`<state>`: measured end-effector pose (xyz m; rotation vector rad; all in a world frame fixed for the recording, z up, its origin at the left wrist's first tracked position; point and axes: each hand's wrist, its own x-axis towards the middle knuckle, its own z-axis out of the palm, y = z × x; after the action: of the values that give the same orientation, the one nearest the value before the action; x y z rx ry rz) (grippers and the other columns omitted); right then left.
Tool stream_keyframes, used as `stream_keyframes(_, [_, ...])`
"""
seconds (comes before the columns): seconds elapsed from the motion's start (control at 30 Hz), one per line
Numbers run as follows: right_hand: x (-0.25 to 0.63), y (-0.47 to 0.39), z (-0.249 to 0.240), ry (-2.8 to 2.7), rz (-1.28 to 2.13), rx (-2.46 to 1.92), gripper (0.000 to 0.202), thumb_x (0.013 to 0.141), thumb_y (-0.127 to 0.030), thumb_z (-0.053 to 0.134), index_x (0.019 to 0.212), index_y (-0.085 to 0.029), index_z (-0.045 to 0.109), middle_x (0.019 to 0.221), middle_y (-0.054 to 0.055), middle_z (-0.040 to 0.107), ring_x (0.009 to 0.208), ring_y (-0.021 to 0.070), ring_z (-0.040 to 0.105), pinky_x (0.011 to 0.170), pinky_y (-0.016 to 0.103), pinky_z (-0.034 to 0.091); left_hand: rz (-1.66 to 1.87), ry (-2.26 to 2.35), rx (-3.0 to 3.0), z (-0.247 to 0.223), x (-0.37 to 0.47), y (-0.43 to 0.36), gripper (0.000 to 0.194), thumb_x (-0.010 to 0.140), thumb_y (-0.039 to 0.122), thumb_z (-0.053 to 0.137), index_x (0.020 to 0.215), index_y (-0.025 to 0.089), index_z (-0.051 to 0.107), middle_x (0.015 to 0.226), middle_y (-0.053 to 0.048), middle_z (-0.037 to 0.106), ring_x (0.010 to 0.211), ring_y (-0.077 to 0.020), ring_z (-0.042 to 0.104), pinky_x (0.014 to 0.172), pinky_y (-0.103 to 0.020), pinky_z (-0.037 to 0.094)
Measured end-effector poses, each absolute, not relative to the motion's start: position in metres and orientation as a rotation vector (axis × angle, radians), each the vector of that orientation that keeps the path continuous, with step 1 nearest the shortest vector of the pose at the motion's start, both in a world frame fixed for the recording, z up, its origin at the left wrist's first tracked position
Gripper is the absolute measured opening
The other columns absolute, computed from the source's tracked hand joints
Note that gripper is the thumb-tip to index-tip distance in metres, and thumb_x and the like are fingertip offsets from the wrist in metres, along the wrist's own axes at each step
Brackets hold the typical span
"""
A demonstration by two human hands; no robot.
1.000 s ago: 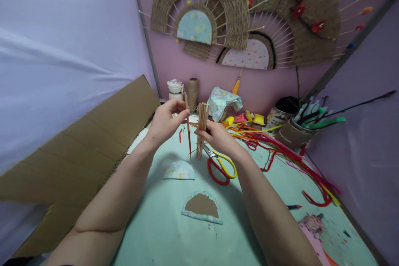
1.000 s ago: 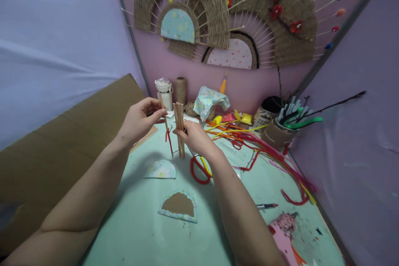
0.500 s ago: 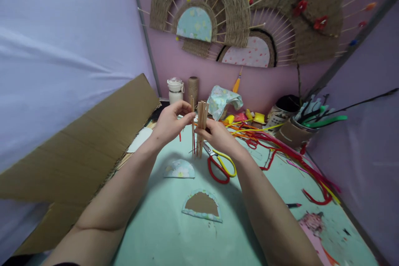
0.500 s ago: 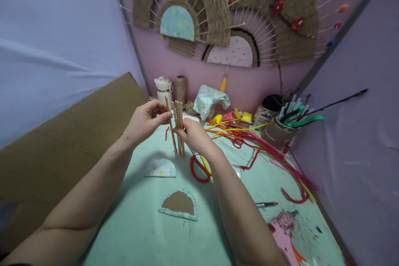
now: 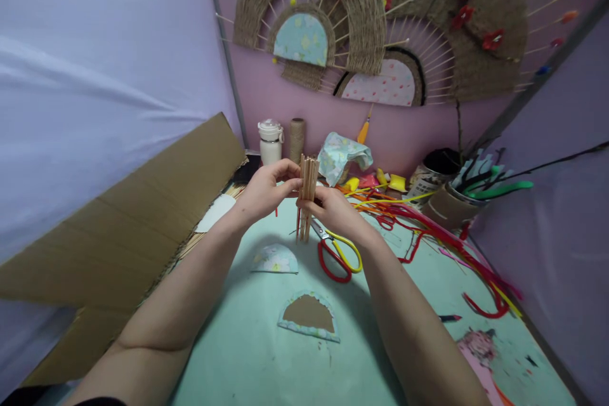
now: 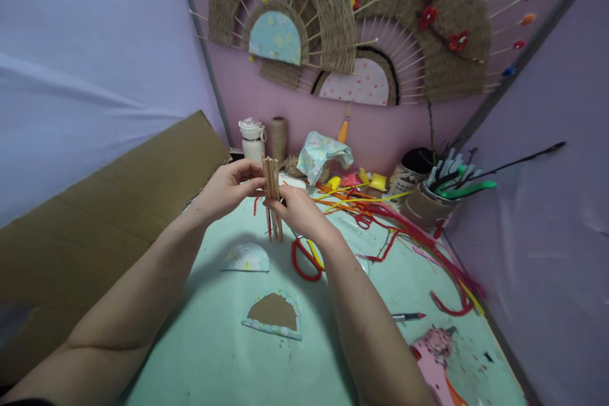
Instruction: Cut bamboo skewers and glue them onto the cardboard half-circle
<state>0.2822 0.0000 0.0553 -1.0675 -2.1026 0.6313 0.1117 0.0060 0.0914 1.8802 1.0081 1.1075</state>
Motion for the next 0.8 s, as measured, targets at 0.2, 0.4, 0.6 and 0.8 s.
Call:
stream_keyframes(0.2, [0.283,0.002,0.053,-2.101,0.651,-1.063,0.014,0.086,-0.021,0.054,0.083,-0.017,0.067,0.077,0.001,0.063,0.072,0.0154,0.054,0.066,0.026,0.037,1.079,0.965,1.832,0.092,0.109,0.009,0.012,0.075,0.026,0.064,0.081,0.016,0.06,0.08,0.0,0.064,0.078,-0.0146,0.062,0.073,-0.031,0.056])
stream_keyframes(0.4, [0.283,0.002,0.052,-2.076,0.724,-1.025,0.012,0.084,-0.022,0.056,0.079,-0.017,0.066,0.072,-0.002,0.059,0.067,0.0133,0.051,0.063,0.024,0.036,1.023,1.008,2.105,0.093,0.107,0.008,0.006,0.077,0.021,0.061,0.08,0.017,0.065,0.081,0.0,0.066,0.079,-0.0147,0.059,0.075,-0.028,0.05])
stream_keyframes(0.6, [0.282,0.001,0.053,-2.076,0.691,-1.049,0.014,0.083,-0.021,0.058,0.071,-0.017,0.061,0.066,-0.003,0.053,0.062,0.0119,0.046,0.061,0.024,0.033,0.958,1.078,2.183,0.1,0.09,0.013,0.017,0.08,0.028,0.06,0.09,0.017,0.069,0.092,-0.004,0.072,0.086,-0.0182,0.064,0.08,-0.031,0.05])
stream_keyframes(0.8, [0.284,0.002,0.053,-2.087,0.661,-1.105,0.018,0.086,-0.026,0.058,0.071,-0.017,0.061,0.066,-0.002,0.055,0.062,0.0122,0.047,0.06,0.025,0.033,0.512,1.85,2.293,0.081,0.045,0.053,0.02,0.083,0.027,0.055,0.093,0.02,0.072,0.097,-0.006,0.073,0.085,-0.0185,0.065,0.077,-0.027,0.048])
